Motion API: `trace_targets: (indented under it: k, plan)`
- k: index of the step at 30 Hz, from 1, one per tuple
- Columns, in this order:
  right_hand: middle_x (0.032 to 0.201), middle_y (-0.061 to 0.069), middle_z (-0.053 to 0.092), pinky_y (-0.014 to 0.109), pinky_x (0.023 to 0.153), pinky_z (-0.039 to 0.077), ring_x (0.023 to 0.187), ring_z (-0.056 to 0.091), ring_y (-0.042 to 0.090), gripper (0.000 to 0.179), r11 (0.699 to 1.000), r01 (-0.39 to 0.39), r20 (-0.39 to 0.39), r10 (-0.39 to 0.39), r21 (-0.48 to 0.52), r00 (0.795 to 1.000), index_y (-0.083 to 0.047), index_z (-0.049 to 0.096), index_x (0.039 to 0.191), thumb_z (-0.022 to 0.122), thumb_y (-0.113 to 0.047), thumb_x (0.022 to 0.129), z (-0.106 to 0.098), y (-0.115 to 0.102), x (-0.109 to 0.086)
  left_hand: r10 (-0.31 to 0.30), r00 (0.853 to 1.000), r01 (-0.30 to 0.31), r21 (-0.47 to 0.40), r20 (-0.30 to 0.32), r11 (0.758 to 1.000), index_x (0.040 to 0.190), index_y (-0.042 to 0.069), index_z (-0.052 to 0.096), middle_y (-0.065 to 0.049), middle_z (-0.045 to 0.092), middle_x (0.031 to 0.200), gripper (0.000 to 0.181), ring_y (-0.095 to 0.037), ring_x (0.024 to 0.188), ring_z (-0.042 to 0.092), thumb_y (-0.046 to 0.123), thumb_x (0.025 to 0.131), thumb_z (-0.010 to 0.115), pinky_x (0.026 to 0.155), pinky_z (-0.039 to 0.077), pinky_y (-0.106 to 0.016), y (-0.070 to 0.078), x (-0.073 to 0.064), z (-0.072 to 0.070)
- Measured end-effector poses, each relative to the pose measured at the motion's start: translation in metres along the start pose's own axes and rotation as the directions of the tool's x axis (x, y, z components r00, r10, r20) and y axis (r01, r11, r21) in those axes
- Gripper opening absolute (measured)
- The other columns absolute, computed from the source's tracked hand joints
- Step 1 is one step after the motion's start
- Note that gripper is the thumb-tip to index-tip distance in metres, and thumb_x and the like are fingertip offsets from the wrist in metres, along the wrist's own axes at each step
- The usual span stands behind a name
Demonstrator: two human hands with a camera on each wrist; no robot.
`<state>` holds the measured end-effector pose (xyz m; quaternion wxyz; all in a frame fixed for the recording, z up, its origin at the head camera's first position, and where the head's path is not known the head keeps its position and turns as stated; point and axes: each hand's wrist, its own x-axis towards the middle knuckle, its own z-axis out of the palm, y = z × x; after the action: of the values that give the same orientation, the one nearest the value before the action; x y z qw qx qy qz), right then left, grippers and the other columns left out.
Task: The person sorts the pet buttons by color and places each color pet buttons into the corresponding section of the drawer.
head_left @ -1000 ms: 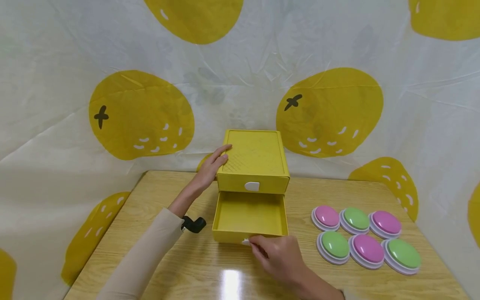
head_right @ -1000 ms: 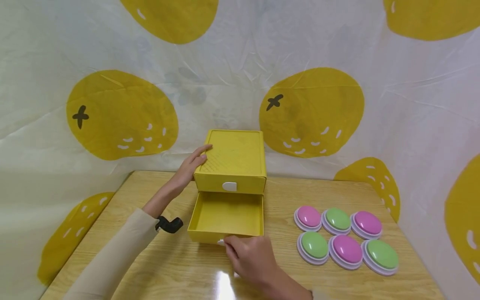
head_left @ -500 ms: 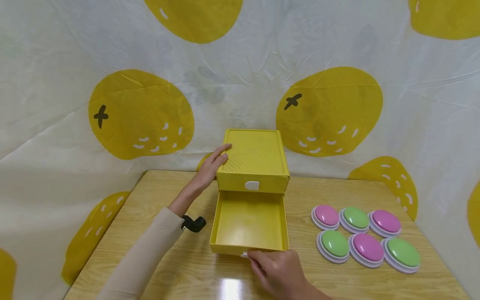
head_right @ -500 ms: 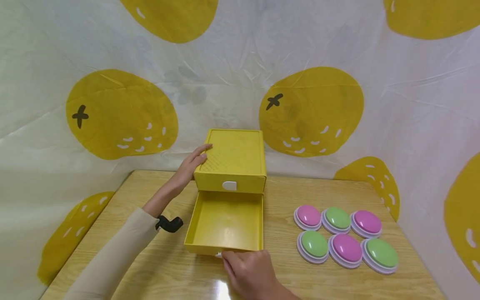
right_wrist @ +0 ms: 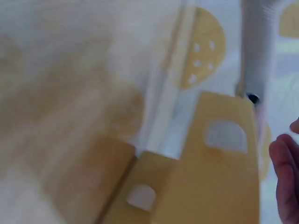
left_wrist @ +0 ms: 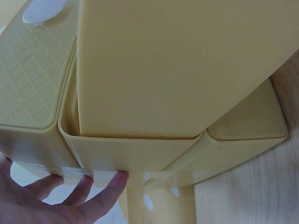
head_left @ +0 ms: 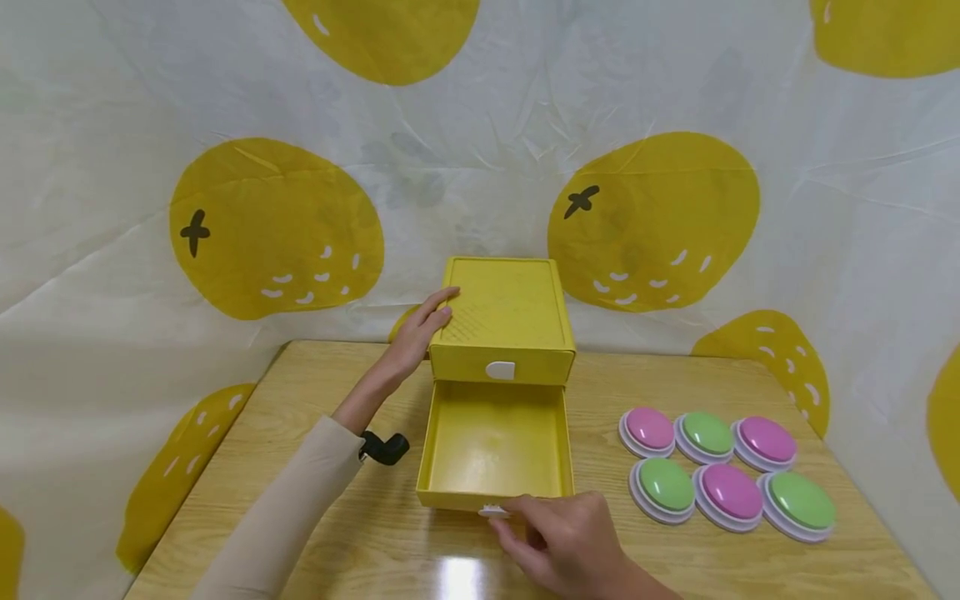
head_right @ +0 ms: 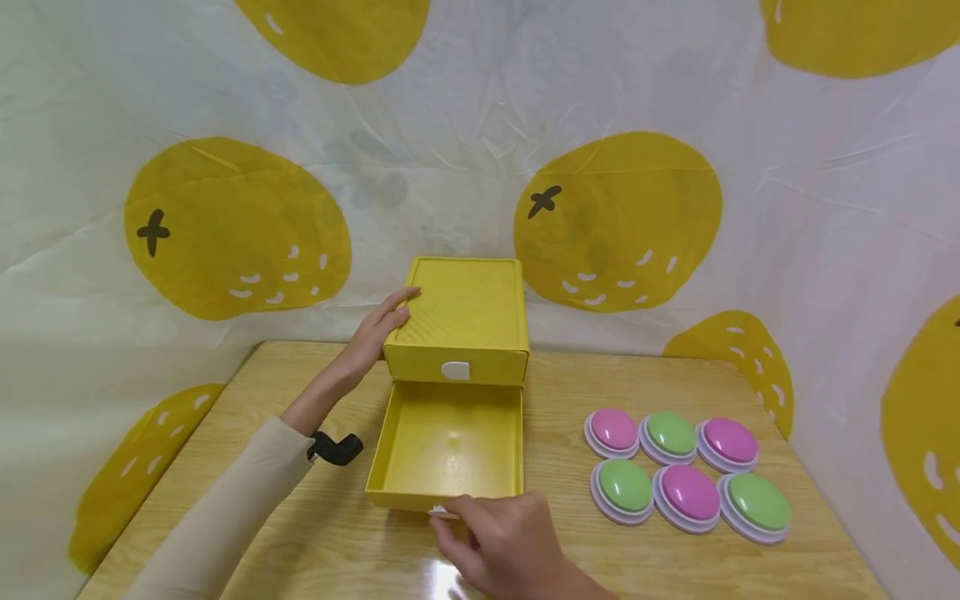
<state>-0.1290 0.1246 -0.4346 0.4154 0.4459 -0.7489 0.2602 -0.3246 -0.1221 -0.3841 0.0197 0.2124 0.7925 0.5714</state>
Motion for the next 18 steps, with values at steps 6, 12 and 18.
trace_targets:
  k: [6, 12, 18]
  plan:
    - [0.054, -0.013, 0.059, 0.004, 0.049, 0.040, 0.045, 0.051, -0.007, 0.026, 0.988, -0.081, -0.065, 0.090, 0.128, 0.994, -0.011, 0.075, 0.085, 0.064, -0.027, 0.103, -0.029, 0.028, 0.017, -0.001, 1.000, 0.001, 0.000, 0.000, 1.000, 0.161, 0.034, 0.034, 0.008, 0.030, 0.169, 0.053, -0.029, 0.155, 0.034, 0.050, 0.111, 0.038, 0.125, 0.026, -0.060, 0.001, 0.000, -0.001]
    - [0.066, -0.006, 0.069, 0.012, 0.052, 0.049, 0.054, 0.059, -0.003, 0.020, 0.911, -0.359, 0.079, 0.350, 0.205, 0.933, -0.009, 0.076, 0.098, 0.079, 0.004, 0.083, -0.059, 0.080, 0.017, -0.005, 1.000, 0.005, 0.000, -0.006, 1.000, 0.160, 0.035, 0.035, 0.008, 0.030, 0.169, 0.051, -0.028, 0.156, 0.031, 0.050, 0.111, 0.037, 0.123, 0.028, -0.061, -0.002, 0.000, -0.001]
    - [0.082, 0.000, 0.073, 0.014, 0.063, 0.054, 0.068, 0.064, -0.002, 0.027, 0.802, -0.596, 0.163, 0.586, 0.021, 0.794, -0.010, 0.073, 0.112, 0.080, -0.003, 0.087, -0.089, 0.136, -0.003, 0.005, 1.000, -0.005, 0.011, -0.003, 1.000, 0.161, 0.034, 0.035, 0.008, 0.029, 0.170, 0.051, -0.026, 0.157, 0.030, 0.048, 0.112, 0.037, 0.125, 0.026, -0.059, -0.001, 0.001, -0.001]
